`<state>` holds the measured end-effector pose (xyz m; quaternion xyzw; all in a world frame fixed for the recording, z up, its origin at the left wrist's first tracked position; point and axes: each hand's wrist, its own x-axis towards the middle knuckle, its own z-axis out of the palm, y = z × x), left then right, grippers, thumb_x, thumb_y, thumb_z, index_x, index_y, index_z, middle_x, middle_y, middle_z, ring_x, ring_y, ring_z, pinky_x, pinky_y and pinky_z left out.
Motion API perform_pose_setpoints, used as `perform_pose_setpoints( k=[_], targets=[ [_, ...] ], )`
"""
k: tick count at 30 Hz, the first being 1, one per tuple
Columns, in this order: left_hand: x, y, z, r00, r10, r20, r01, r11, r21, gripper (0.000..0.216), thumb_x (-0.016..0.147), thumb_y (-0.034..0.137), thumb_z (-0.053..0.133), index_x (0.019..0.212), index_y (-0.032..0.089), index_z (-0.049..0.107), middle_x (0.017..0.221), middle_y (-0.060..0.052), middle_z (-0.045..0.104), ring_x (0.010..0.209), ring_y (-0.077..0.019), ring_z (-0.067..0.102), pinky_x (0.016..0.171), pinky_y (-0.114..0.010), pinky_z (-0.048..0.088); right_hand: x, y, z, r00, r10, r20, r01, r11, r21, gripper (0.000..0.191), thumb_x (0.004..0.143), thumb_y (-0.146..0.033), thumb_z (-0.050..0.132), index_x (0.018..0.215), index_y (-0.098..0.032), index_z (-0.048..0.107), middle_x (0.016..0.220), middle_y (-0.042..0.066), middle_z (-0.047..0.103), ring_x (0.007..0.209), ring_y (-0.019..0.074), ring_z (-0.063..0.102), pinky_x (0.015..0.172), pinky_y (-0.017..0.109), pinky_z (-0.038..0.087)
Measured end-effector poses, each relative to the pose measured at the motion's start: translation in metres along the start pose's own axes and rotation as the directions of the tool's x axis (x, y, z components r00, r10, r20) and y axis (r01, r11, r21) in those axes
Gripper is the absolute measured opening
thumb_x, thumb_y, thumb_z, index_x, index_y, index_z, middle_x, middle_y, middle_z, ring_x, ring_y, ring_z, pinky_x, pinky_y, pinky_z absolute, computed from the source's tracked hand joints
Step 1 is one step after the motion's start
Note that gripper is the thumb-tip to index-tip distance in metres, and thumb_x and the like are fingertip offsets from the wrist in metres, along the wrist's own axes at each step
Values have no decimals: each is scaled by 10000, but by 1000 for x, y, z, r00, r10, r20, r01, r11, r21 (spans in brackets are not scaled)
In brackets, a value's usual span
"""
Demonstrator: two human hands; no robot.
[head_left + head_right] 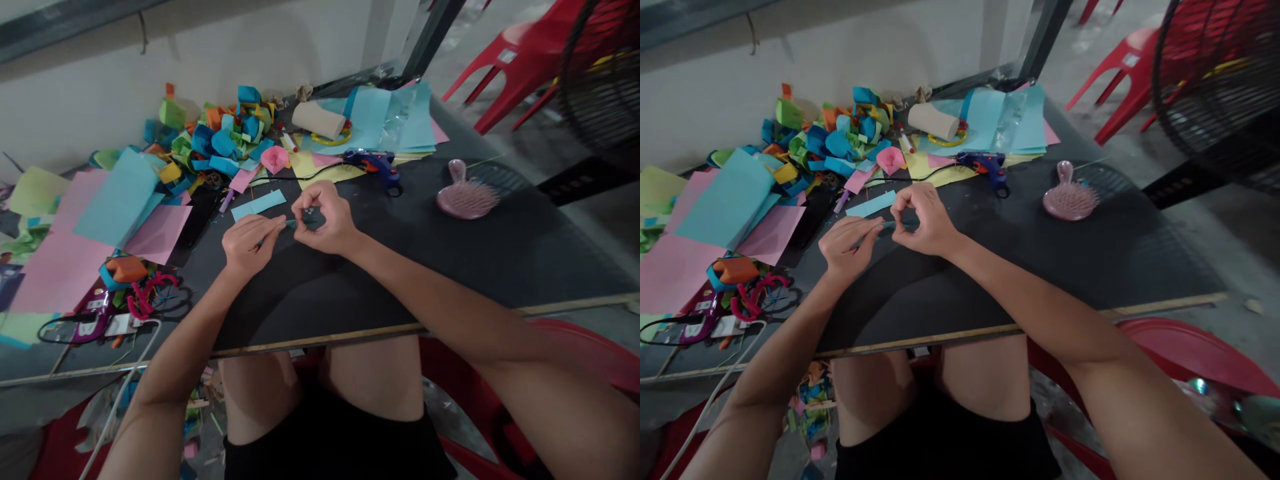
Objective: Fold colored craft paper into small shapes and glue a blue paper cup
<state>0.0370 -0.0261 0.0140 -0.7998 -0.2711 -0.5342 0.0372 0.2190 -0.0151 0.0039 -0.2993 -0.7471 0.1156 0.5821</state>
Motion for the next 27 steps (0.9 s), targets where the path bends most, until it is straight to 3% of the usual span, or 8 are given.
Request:
perform_pose_setpoints(
  k=[14,18,22,25,27],
  targets=[
    [7,-8,-12,983,-181,-36,180,983,-31,106,886,215,675,903,248,774,808,18,772,724,-113,689,714,-263,542,0,21,-8,990,137,-37,-139,990,-38,336,607,-118,578,858,-260,406,743,-32,573,706,155,561,727,353,476],
    [8,-19,-19,915,-380,-134,373,925,-78,177,904,354,664,926,216,773,841,-8,765,724,-123,671,712,-285,534,2,35,-17,977,206,-57,-206,979,10,308,644,-167,624,846,-258,410,727,-50,541,655,127,533,702,330,473],
    [3,-28,-15,837,-541,-84,523,836,-165,232,875,397,677,921,192,774,867,-35,764,735,-127,673,685,-261,529,5,41,-20,964,249,-91,-240,965,102,200,747,-243,624,883,-249,477,735,-46,546,672,122,536,705,316,469],
    [-3,-31,-7,785,-618,38,615,771,-164,236,860,390,674,925,185,773,817,-38,754,653,-104,635,598,-223,489,5,34,-16,946,316,71,-324,925,201,214,838,-362,595,1007,-235,560,861,-1,639,784,143,601,735,318,476],
    [-5,-31,-2,751,-652,101,660,737,-148,243,854,391,671,927,182,771,805,-39,750,580,-86,588,526,-207,441,4,28,-13,888,366,276,-424,886,187,292,855,-451,606,1023,-213,623,882,23,685,780,149,621,688,300,469]
  ],
)
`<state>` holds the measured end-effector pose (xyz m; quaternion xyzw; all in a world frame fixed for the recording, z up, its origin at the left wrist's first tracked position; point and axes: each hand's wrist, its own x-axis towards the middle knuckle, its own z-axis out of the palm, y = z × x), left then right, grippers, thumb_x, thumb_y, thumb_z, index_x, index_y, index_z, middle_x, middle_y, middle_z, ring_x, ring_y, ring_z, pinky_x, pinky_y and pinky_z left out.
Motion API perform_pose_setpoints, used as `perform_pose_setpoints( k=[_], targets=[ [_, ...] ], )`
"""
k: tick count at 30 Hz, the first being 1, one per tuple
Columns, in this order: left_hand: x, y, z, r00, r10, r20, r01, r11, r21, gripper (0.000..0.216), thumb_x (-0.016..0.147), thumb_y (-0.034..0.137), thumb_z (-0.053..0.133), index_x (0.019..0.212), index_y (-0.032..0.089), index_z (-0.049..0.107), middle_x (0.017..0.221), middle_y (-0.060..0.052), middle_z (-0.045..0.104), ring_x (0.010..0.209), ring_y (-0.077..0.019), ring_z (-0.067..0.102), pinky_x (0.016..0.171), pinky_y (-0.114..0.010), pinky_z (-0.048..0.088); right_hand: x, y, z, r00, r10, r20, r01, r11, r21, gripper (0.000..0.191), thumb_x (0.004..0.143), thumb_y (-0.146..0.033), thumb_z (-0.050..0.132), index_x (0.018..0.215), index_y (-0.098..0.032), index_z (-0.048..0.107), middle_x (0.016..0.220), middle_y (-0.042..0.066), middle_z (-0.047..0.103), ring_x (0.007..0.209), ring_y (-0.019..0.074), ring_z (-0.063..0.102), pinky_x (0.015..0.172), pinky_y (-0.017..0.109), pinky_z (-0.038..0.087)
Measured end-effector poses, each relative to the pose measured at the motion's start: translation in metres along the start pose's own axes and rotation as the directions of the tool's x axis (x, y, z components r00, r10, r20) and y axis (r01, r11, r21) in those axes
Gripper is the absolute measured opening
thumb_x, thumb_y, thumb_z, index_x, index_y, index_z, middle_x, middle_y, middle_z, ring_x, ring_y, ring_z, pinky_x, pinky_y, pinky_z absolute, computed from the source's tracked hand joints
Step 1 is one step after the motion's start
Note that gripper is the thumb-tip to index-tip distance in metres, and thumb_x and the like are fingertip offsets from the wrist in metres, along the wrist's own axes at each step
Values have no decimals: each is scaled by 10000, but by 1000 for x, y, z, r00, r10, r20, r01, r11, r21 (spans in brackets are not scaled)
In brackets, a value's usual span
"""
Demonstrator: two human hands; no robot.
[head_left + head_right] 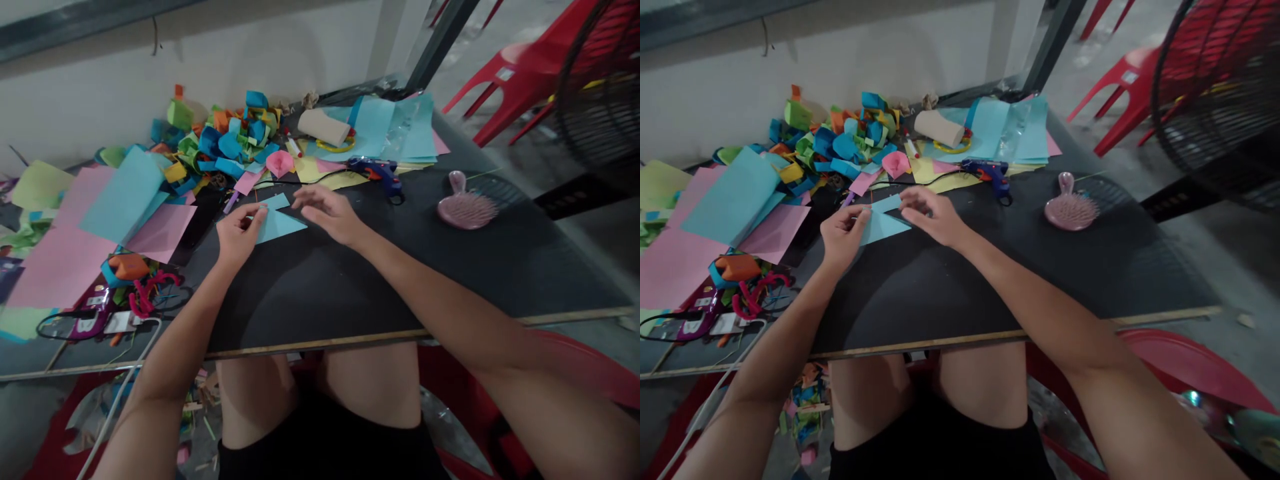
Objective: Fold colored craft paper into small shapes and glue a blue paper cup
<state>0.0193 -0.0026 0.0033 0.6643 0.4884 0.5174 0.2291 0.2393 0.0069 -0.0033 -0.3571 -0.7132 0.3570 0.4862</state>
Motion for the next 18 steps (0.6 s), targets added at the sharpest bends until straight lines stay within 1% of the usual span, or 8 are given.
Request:
perform_pose_setpoints(
  k=[3,5,7,9,11,12,15,18],
  targets=[
    [-1,-2,2,998,-18,62,16,999,33,249,852,402,671,919,183,769,809,-41,751,530,-72,548,498,-202,421,-4,-6,5,963,110,247,-87,991,-102,329,863,-499,616,840,-181,694,725,21,702,604,116,577,570,271,415],
    [0,-3,-1,997,27,72,-33,996,84,267,856,413,672,963,185,762,792,-36,747,530,-72,552,508,-198,432,-5,-7,7,950,121,286,-87,988,-128,330,877,-473,611,758,-177,696,667,22,702,558,105,572,557,265,418],
    [1,-5,-4,988,120,94,-134,978,159,356,840,434,695,1098,190,725,882,-51,758,607,-89,611,549,-198,466,-6,-5,7,961,136,242,-113,988,-107,317,879,-454,617,745,-178,694,664,27,710,557,105,598,570,261,450],
    [3,-7,-7,955,249,158,-281,932,228,542,779,479,755,1231,195,660,1108,-101,734,802,-138,682,671,-231,530,-5,-1,7,970,171,175,-159,984,-79,336,871,-476,627,730,-178,689,654,29,707,533,101,599,559,258,463],
    [5,-10,-8,906,348,241,-409,868,281,624,741,504,788,1272,212,637,1276,-130,666,1021,-204,681,847,-309,551,-4,3,6,970,207,131,-202,978,-48,377,849,-522,643,702,-176,678,635,31,700,504,97,586,532,257,458],
    [5,-13,-7,889,373,266,-444,845,298,589,749,499,786,1251,221,653,1284,-125,664,1078,-224,670,910,-346,541,-3,4,6,968,222,118,-220,975,-30,397,829,-544,659,682,-175,671,623,32,696,496,97,582,522,256,455],
    [4,-19,-5,895,366,255,-434,846,309,399,792,454,763,1128,241,722,1136,-86,739,1071,-235,687,947,-389,533,-2,6,6,962,257,93,-261,965,30,440,749,-589,721,622,-176,639,589,36,683,483,97,573,499,251,446],
    [3,-22,-3,929,298,220,-344,914,216,420,731,461,811,1078,233,747,1057,-79,763,934,-219,719,789,-324,566,-2,9,6,957,279,83,-284,957,55,477,676,-606,773,572,-183,580,529,24,653,459,92,550,473,240,413]
  ],
)
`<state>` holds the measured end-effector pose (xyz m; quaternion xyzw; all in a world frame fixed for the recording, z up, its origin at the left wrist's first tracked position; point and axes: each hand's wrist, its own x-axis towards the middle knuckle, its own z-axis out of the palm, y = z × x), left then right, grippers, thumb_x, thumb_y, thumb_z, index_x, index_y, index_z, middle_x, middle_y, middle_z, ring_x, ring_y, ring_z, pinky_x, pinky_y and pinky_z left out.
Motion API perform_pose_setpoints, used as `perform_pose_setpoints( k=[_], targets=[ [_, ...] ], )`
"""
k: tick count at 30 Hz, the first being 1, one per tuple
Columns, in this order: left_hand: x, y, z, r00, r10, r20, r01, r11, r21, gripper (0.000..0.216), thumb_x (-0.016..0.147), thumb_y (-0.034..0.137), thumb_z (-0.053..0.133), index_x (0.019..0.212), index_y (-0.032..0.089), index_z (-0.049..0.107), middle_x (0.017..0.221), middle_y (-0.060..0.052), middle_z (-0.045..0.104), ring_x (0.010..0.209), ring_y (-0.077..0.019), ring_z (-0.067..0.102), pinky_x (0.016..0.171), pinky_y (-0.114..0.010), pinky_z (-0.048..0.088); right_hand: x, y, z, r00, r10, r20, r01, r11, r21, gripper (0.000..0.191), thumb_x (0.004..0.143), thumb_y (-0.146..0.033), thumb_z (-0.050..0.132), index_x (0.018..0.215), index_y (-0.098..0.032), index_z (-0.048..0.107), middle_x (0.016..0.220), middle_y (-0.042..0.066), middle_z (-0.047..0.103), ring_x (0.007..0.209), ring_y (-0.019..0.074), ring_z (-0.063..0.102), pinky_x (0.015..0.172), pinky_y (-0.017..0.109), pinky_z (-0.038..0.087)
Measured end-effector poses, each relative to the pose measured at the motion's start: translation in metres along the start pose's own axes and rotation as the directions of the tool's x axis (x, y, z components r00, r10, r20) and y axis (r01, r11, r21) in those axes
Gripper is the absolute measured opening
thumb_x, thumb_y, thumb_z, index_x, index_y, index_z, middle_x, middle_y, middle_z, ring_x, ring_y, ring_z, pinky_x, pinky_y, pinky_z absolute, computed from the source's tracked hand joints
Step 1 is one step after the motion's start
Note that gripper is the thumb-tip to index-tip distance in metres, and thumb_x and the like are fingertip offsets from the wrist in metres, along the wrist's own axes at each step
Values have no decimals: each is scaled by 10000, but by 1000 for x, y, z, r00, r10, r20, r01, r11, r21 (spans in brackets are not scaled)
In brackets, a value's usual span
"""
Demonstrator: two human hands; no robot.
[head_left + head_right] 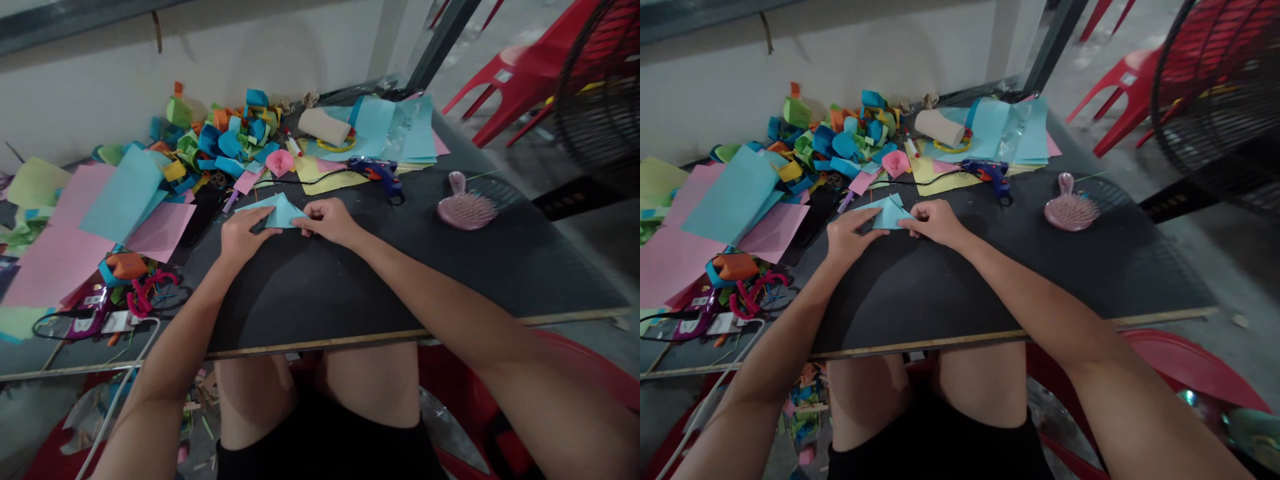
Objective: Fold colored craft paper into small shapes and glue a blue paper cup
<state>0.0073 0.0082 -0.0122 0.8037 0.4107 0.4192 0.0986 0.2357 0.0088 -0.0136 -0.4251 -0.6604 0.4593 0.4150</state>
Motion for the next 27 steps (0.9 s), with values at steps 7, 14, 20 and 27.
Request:
perform_pose_setpoints(
  k=[7,14,20,27],
  targets=[
    [5,7,1,904,-406,-136,336,869,-362,297,861,474,659,814,194,746,577,21,625,473,-82,531,470,-212,435,-1,0,1,993,-95,-64,99,994,52,593,675,-701,724,528,-210,426,421,-30,546,402,66,466,451,223,341],
    [10,6,-1,798,-568,202,518,473,-713,326,685,506,806,703,201,690,577,20,574,488,-73,511,464,-202,482,-3,-5,2,991,-86,-103,91,995,45,585,684,-714,711,521,-211,460,434,-21,555,402,70,473,452,230,373],
    [11,1,-4,753,-601,267,553,358,-752,292,650,447,841,716,191,717,621,0,627,545,-88,576,554,-230,538,-6,-4,1,994,-75,-80,79,996,44,571,750,-717,645,543,-200,519,473,-5,565,433,89,514,478,245,432],
    [4,1,9,724,-661,199,574,417,-705,315,659,465,821,705,174,709,605,24,611,539,-86,561,587,-253,529,-1,18,8,974,-215,-71,200,963,-182,1089,591,-635,822,1458,-217,313,1337,185,566,1100,303,629,886,468,543]
  ],
)
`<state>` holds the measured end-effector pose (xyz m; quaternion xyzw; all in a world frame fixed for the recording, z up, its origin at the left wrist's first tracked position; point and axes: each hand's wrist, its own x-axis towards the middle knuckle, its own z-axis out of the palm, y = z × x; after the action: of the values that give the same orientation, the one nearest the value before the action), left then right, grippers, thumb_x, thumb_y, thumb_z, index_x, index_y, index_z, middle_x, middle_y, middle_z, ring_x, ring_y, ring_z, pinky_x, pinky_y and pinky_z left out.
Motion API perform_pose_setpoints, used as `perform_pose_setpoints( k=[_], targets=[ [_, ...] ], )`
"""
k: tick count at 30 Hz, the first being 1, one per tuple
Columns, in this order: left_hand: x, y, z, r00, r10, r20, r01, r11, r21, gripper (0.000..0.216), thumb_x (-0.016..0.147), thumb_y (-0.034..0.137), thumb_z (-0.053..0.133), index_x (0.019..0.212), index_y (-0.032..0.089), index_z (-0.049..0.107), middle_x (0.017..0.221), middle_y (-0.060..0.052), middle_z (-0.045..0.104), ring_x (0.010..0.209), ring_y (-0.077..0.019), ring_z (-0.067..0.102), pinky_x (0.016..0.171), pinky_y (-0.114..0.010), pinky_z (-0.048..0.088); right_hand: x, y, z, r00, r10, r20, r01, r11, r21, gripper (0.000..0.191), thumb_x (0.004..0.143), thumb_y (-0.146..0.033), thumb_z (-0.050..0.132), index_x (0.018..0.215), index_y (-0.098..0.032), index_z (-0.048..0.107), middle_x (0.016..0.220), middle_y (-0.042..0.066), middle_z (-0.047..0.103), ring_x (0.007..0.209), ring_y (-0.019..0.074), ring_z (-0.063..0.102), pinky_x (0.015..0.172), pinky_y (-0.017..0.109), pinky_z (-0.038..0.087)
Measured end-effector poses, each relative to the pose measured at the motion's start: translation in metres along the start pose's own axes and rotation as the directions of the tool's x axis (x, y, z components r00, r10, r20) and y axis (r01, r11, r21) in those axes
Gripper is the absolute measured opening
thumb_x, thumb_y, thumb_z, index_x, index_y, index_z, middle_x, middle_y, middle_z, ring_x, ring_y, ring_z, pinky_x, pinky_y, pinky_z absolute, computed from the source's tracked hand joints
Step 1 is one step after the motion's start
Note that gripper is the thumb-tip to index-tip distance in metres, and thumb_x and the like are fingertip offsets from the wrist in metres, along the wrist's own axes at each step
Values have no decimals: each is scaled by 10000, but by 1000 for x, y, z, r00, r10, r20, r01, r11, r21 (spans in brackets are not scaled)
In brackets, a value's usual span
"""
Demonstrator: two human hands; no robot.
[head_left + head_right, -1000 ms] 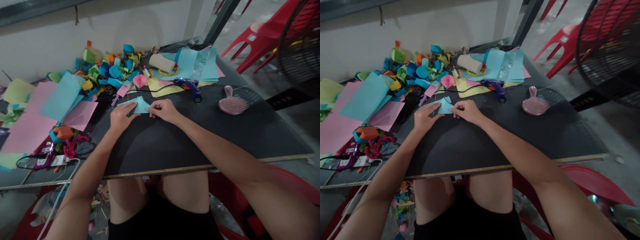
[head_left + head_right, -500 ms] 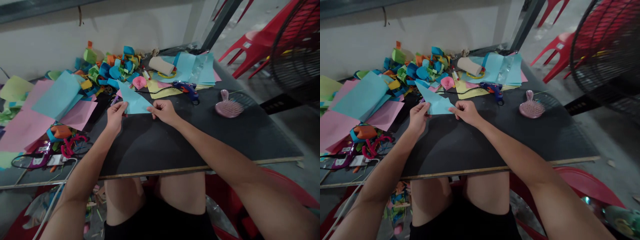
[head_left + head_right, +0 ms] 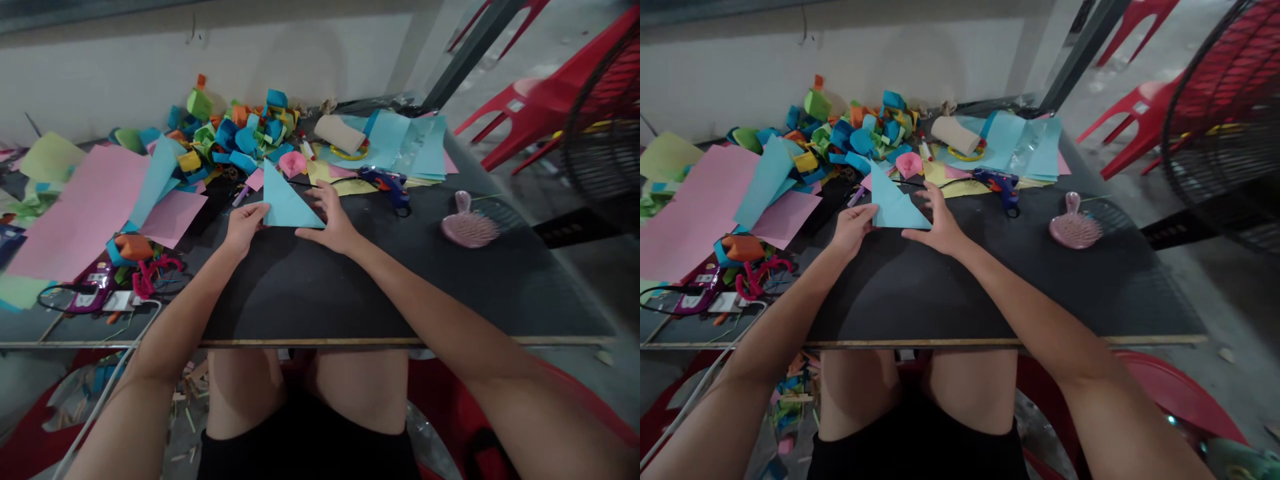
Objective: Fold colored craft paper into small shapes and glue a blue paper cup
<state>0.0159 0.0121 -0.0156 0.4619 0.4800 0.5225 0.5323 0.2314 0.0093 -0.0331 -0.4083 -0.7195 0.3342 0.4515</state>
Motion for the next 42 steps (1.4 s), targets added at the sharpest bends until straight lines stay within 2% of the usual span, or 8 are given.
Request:
perform_pose_setpoints(
  k=[2,6,11,17,23,28,33,42],
  targets=[
    [-4,-2,6,1000,13,-18,-12,1000,13,321,651,467,825,688,171,708,588,32,598,529,-79,542,559,-229,492,-1,2,4,992,-75,101,83,994,-74,1268,568,-599,850,1537,-228,120,1535,215,340,1350,369,450,1071,550,425],
    [-10,0,13,994,21,-103,-16,999,51,298,613,427,841,690,159,735,566,36,601,505,-60,487,515,-203,402,-3,-3,13,986,-67,150,92,982,-165,1064,760,-474,747,1557,-258,75,1609,170,216,1476,367,267,1179,569,286],
    [-10,8,12,982,29,-185,-22,999,40,297,486,347,897,645,154,738,579,20,634,524,-69,491,518,-220,394,-6,-7,17,990,-34,139,59,981,-183,1025,795,-318,705,1564,-260,30,1504,179,388,1384,371,426,1102,586,395],
    [-15,12,12,983,64,-170,-54,997,64,305,471,342,912,559,155,687,498,50,551,476,-49,427,486,-214,370,-16,-8,18,987,-130,96,143,980,-141,933,835,-416,677,1556,-279,100,1575,163,284,1406,346,390,1115,539,398],
    [-15,16,1,956,234,-175,-186,950,251,308,553,403,882,582,159,696,566,20,607,520,-83,494,518,-241,423,-14,3,15,994,-18,106,4,992,125,1105,714,-519,793,1542,-299,94,1364,160,512,880,213,632,830,460,556],
    [-10,13,-2,946,263,-191,-210,943,257,333,573,388,872,547,161,630,513,41,528,479,-64,423,468,-224,352,-13,2,14,997,40,64,-56,965,255,777,822,-461,687,1473,-277,305,1283,121,572,986,211,637,883,409,540],
    [-6,10,-2,944,282,-174,-225,931,287,434,639,435,833,519,171,510,449,69,424,447,-48,339,446,-211,265,-9,0,15,995,97,38,-104,919,379,488,910,-384,521,1374,-249,450,1183,82,626,767,137,657,645,294,536],
    [-1,5,-6,984,177,4,-162,892,421,463,577,517,857,577,153,570,495,64,432,472,-49,332,468,-215,222,-21,-24,8,990,95,-106,-88,994,63,572,746,-184,650,1306,-219,538,1184,88,706,1038,237,686,901,395,562]
  ],
)
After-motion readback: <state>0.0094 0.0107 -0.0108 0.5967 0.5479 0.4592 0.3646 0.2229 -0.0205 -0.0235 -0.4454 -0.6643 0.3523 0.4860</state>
